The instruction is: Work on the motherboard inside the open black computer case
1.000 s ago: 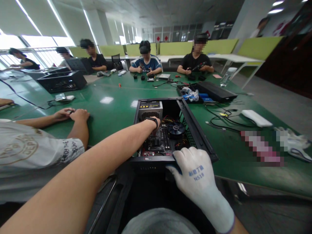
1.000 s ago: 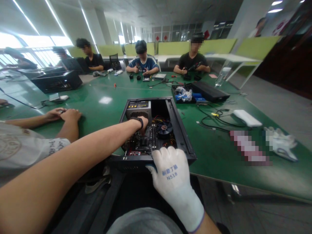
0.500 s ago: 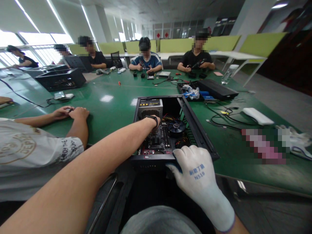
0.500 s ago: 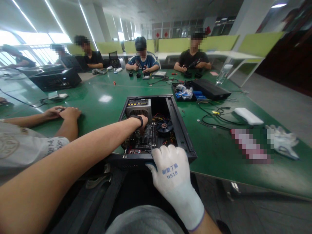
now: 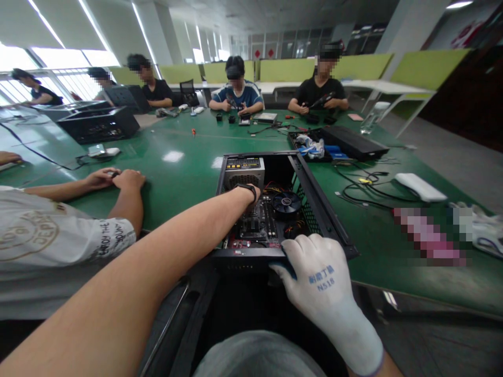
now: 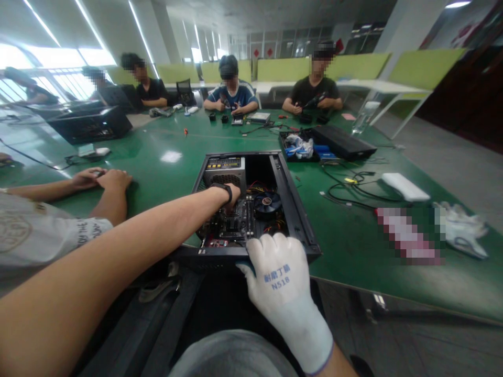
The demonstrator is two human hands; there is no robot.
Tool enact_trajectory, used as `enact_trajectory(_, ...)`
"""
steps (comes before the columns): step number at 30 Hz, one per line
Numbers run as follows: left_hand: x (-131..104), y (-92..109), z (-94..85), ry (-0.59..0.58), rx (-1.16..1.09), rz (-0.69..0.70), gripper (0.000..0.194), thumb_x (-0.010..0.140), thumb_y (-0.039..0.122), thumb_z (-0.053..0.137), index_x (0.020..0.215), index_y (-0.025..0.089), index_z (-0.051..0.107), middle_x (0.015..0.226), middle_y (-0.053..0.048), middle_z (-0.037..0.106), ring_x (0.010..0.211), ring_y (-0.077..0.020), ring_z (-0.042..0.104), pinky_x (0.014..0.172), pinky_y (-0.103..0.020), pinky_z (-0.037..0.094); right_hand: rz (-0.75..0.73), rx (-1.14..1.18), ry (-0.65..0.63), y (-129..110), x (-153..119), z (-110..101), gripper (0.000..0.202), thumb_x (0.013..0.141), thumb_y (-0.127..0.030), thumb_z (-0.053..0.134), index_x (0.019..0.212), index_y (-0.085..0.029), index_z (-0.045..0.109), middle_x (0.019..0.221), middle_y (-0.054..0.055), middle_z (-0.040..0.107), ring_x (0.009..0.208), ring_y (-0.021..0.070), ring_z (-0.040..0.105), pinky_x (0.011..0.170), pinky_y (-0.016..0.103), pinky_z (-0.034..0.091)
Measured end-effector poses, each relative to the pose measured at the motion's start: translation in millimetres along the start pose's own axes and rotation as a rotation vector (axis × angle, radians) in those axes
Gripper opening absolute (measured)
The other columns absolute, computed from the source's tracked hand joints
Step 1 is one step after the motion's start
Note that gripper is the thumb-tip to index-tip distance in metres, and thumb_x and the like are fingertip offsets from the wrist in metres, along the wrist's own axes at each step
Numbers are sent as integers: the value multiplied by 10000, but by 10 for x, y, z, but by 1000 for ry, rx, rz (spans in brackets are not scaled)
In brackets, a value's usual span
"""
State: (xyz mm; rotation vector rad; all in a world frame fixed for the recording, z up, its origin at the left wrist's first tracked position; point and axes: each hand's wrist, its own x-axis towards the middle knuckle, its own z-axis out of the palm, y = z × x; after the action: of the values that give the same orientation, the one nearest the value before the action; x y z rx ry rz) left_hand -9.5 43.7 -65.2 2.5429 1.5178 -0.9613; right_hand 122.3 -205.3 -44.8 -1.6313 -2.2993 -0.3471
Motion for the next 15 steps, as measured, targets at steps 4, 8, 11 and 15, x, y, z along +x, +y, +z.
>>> enact_trajectory(4, 10, 5, -5, -6, -25, -15, 523, 519, 400, 875, 1012, 242, 796, 961, -51, 777, 979, -268, 694, 940, -337, 531, -2, 0, -1, 4, 1, 5, 226, 810, -422, 686, 865, -221, 598, 792, 50, 577, 765, 222, 444, 682, 356, 185)
enact_trajectory(8, 1, 3, -10, -32, -3, 10, 500, 539, 387, 870, 1002, 214, 796, 990, -71, 773, 1003, -272, 690, 964, -342, 516, 3, 6, -2, 3, -3, 4, 230, 810, -425, 689, 872, -223, 598, 801, 51, 584, 770, 222, 445, 685, 354, 188)
enact_trajectory(11, -25, 7, -14, -40, 27, 29, 481, 533, 386, 873, 973, 206, 800, 985, -77, 772, 1035, -280, 680, 991, -339, 497, 11, 16, 7, 1, -7, 5, 231, 791, -408, 711, 885, -228, 602, 806, 47, 592, 773, 222, 442, 687, 351, 192)
enact_trajectory(15, -32, -1, 3, 62, -105, 21, 397, 522, 431, 869, 852, 218, 807, 818, -67, 767, 952, -279, 699, 957, -345, 515, 10, 27, 16, 2, -6, 8, 233, 776, -404, 726, 880, -237, 600, 801, 42, 591, 781, 233, 444, 688, 355, 193)
